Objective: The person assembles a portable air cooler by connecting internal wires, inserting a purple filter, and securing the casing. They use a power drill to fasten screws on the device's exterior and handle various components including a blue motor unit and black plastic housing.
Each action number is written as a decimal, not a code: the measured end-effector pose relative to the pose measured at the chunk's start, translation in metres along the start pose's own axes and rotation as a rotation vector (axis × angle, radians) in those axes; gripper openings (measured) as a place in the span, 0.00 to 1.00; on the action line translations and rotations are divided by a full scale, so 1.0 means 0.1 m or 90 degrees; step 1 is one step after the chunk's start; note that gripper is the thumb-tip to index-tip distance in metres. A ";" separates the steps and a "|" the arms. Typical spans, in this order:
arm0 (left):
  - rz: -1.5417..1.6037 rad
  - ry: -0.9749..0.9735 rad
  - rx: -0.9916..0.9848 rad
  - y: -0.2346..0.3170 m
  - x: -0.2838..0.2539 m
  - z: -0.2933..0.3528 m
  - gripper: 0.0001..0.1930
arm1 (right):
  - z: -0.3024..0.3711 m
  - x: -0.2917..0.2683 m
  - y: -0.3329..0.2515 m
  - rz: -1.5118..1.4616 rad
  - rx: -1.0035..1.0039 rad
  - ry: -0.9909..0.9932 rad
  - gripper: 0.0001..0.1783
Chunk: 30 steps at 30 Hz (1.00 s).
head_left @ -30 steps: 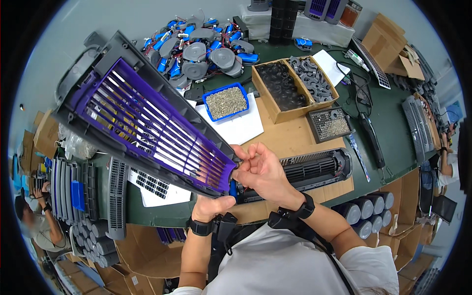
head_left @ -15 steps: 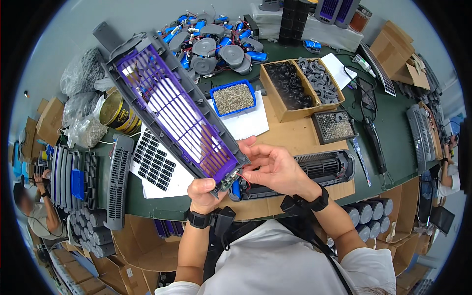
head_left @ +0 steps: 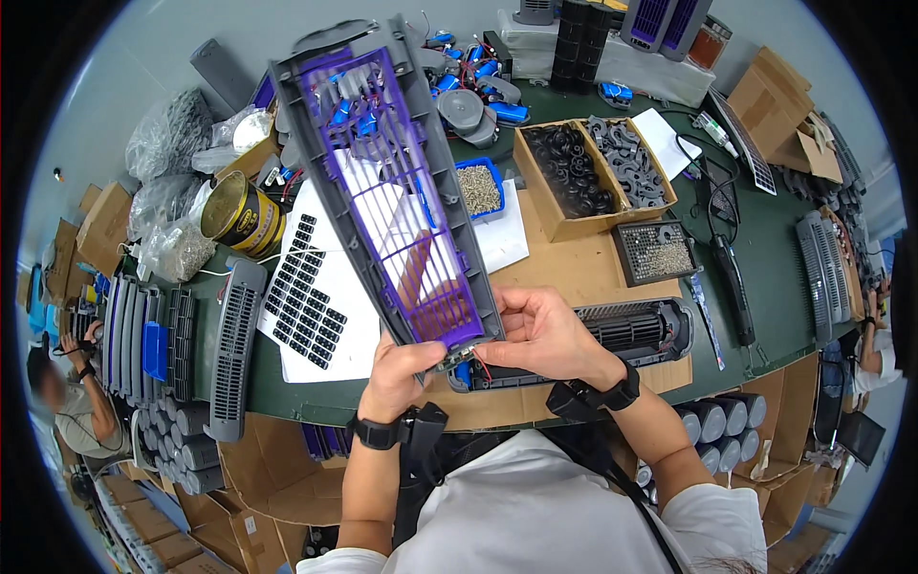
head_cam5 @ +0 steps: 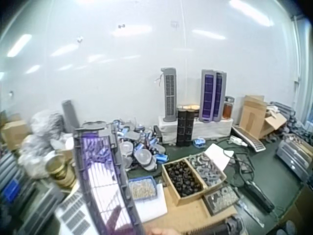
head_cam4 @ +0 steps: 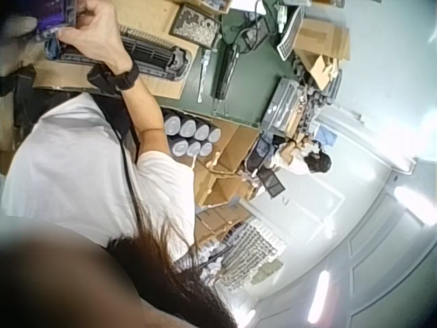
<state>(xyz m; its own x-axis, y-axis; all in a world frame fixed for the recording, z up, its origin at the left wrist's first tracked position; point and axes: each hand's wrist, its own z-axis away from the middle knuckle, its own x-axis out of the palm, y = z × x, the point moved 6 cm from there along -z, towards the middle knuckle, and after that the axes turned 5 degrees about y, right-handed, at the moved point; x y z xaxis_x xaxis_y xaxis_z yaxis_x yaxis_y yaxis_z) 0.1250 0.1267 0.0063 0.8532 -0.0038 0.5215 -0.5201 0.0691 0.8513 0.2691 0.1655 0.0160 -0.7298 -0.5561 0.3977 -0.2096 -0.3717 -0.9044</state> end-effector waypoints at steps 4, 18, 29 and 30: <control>-0.246 0.043 0.107 0.19 0.10 0.07 0.31 | 0.05 -0.05 0.00 0.100 0.021 0.040 0.15; -0.441 0.139 0.217 0.20 0.14 0.13 0.33 | 0.12 0.05 -0.11 0.270 -0.140 0.147 0.12; -0.107 0.189 0.143 0.03 -0.42 0.48 0.24 | -0.07 0.16 -0.20 0.633 -0.340 0.077 0.12; -0.080 0.192 0.137 0.07 -0.39 0.50 0.26 | -0.12 0.15 -0.15 0.573 -0.274 0.087 0.11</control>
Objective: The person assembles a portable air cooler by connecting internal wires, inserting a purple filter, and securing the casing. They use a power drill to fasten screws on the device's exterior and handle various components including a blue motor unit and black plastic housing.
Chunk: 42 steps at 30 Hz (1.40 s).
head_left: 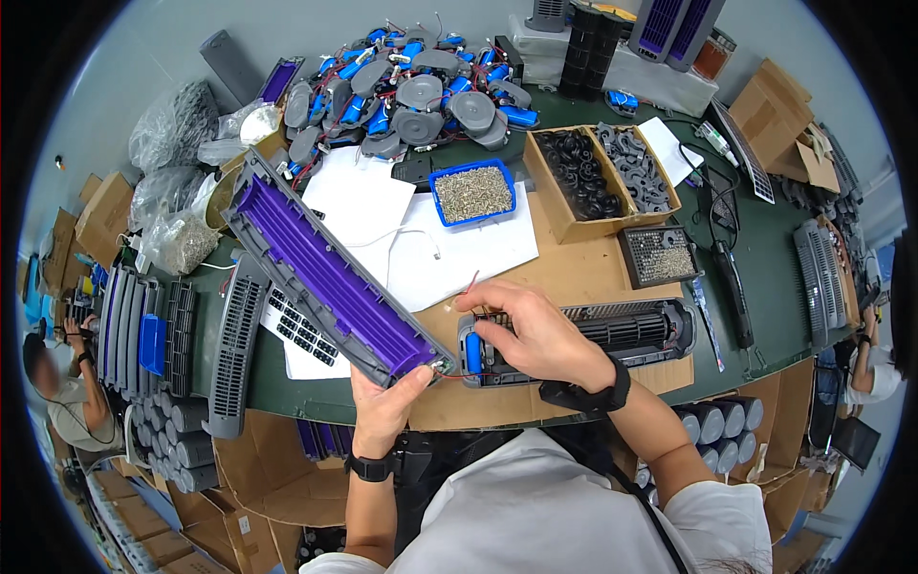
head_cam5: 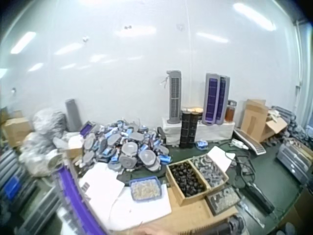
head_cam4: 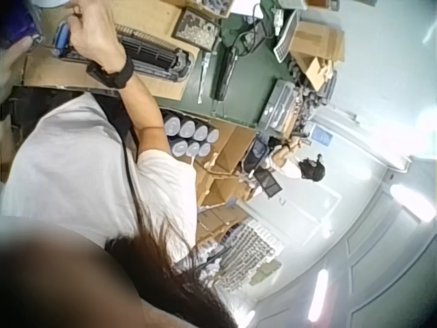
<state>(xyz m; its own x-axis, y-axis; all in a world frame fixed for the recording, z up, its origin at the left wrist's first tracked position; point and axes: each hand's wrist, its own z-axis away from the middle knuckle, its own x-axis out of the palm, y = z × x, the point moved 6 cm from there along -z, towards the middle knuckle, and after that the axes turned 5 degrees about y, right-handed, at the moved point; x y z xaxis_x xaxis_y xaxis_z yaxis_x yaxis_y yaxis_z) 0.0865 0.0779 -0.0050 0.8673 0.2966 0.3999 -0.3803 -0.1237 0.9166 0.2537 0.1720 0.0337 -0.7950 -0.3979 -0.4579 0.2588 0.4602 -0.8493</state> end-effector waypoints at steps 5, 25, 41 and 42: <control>0.101 -0.075 -0.075 -0.02 0.02 0.01 0.34 | 0.02 0.05 0.21 -0.231 0.127 0.146 0.05; 0.131 -0.139 0.086 -0.05 0.56 -0.44 0.37 | 0.24 0.06 0.09 -0.400 0.094 0.177 0.10; 0.043 -0.150 0.053 -0.11 0.68 -0.38 0.56 | 0.10 0.10 0.20 -0.529 0.313 0.000 0.20; 0.042 -0.150 0.046 -0.11 0.70 -0.38 0.57 | 0.10 0.10 0.20 -0.527 0.320 -0.008 0.21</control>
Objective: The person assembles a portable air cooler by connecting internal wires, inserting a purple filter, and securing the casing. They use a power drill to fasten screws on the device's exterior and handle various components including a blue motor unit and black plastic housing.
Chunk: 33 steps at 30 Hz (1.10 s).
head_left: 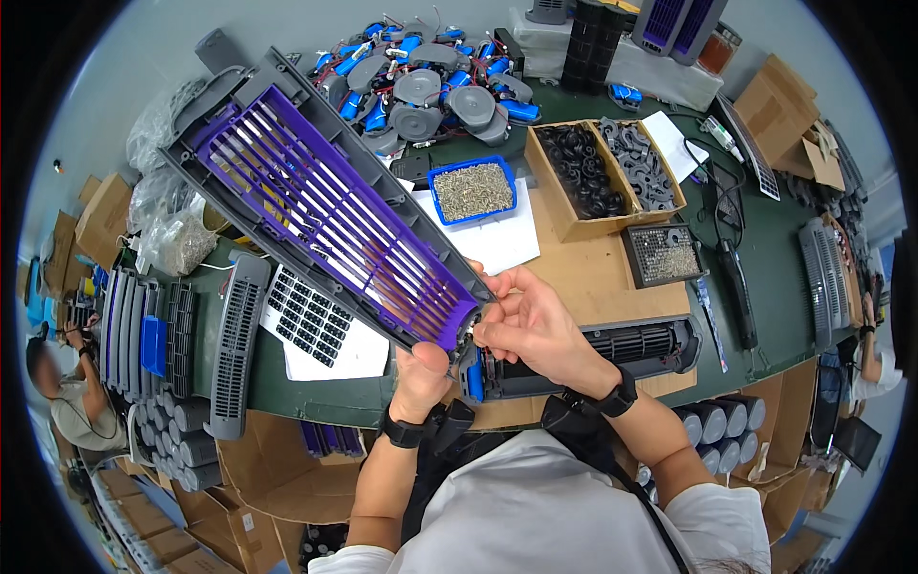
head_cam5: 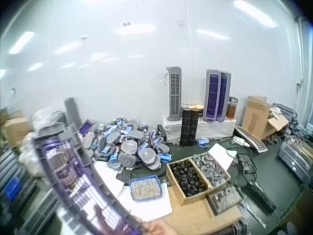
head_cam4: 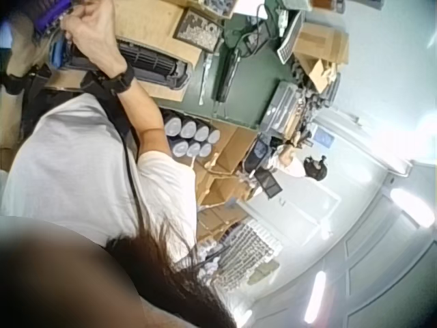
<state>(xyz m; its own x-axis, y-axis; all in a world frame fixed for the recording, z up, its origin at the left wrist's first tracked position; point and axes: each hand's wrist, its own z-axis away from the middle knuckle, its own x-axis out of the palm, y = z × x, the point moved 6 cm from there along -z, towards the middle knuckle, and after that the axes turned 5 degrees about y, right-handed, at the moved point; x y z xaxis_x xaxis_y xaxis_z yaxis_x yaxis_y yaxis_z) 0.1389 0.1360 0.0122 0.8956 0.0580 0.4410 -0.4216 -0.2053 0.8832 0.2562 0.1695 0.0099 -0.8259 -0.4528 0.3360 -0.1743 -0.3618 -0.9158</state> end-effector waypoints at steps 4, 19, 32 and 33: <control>-0.021 0.015 -0.031 0.01 0.02 0.03 0.58 | -0.02 -0.01 0.03 0.003 0.043 0.010 0.22; 0.062 0.029 0.031 0.02 -0.01 0.03 0.52 | 0.17 0.19 -0.23 0.347 -0.388 0.148 0.16; 0.176 0.103 0.068 0.01 -0.28 0.18 0.45 | -0.13 -0.01 -0.02 0.258 -0.107 0.055 0.16; 0.203 0.119 0.059 0.00 -0.30 0.20 0.45 | -0.13 -0.01 0.03 0.204 -0.060 0.029 0.15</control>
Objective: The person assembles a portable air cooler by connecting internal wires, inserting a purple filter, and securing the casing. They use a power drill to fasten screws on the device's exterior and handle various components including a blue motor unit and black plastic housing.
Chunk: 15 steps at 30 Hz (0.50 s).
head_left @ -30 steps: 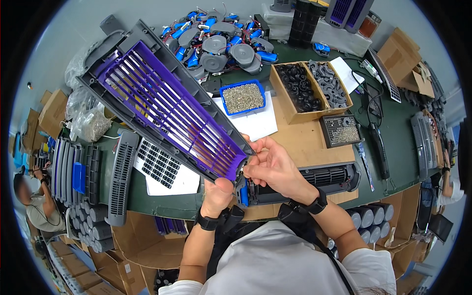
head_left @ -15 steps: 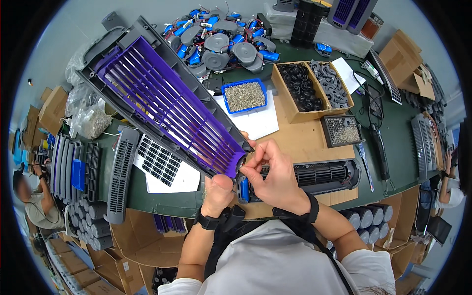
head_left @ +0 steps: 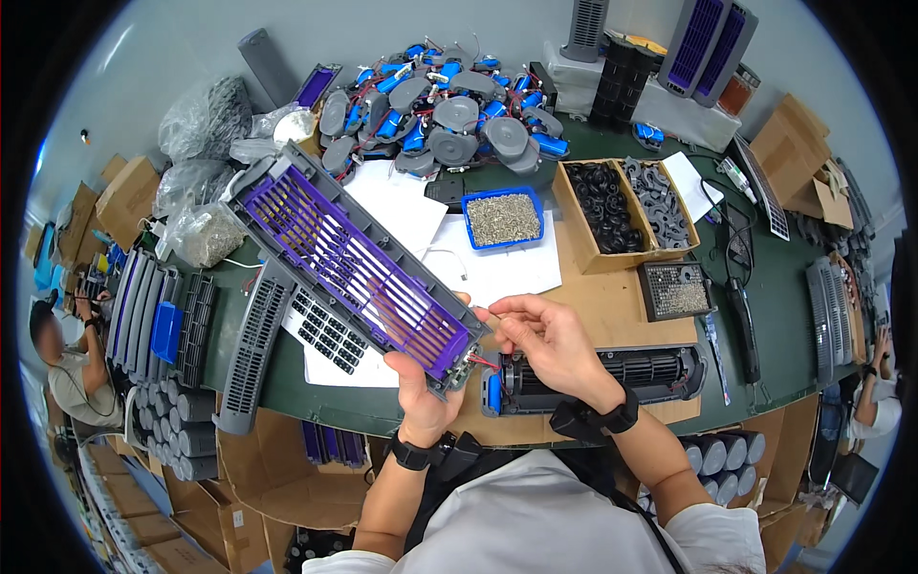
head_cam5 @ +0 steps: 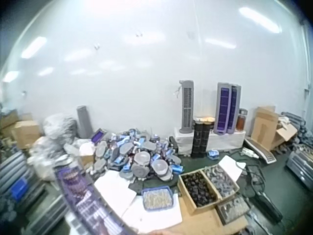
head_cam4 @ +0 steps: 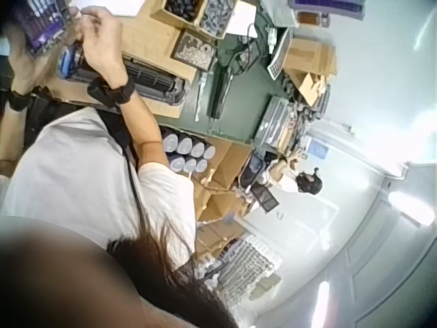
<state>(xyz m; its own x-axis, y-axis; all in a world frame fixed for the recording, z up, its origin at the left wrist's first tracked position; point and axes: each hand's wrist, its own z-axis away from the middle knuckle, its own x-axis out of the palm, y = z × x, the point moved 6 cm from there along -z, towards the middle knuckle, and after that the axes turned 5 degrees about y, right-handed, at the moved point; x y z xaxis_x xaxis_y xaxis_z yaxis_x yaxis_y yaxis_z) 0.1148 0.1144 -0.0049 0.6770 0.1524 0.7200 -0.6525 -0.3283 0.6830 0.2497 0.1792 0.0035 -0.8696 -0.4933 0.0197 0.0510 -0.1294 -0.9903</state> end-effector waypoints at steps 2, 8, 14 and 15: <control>0.008 -0.005 0.017 0.03 0.00 -0.01 0.43 | -0.02 -0.09 0.01 -0.053 -0.034 0.044 0.12; -0.036 0.052 0.033 0.04 -0.05 -0.02 0.41 | 0.16 -0.12 -0.13 -0.131 -0.102 0.076 0.11; -0.070 0.025 0.043 0.04 0.05 -0.04 0.44 | 0.33 0.10 -0.45 0.153 -0.213 0.012 0.07; -0.083 0.015 0.048 0.05 0.08 -0.04 0.45 | 0.33 0.13 -0.49 0.178 -0.227 0.018 0.07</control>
<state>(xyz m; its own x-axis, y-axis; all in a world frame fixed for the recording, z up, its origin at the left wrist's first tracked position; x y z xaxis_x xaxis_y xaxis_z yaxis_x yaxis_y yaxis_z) 0.1156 0.1174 0.0048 0.7454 0.2205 0.6291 -0.5311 -0.3739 0.7603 0.2527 0.1507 0.0565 -0.8596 -0.4433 -0.2539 0.1177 0.3117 -0.9429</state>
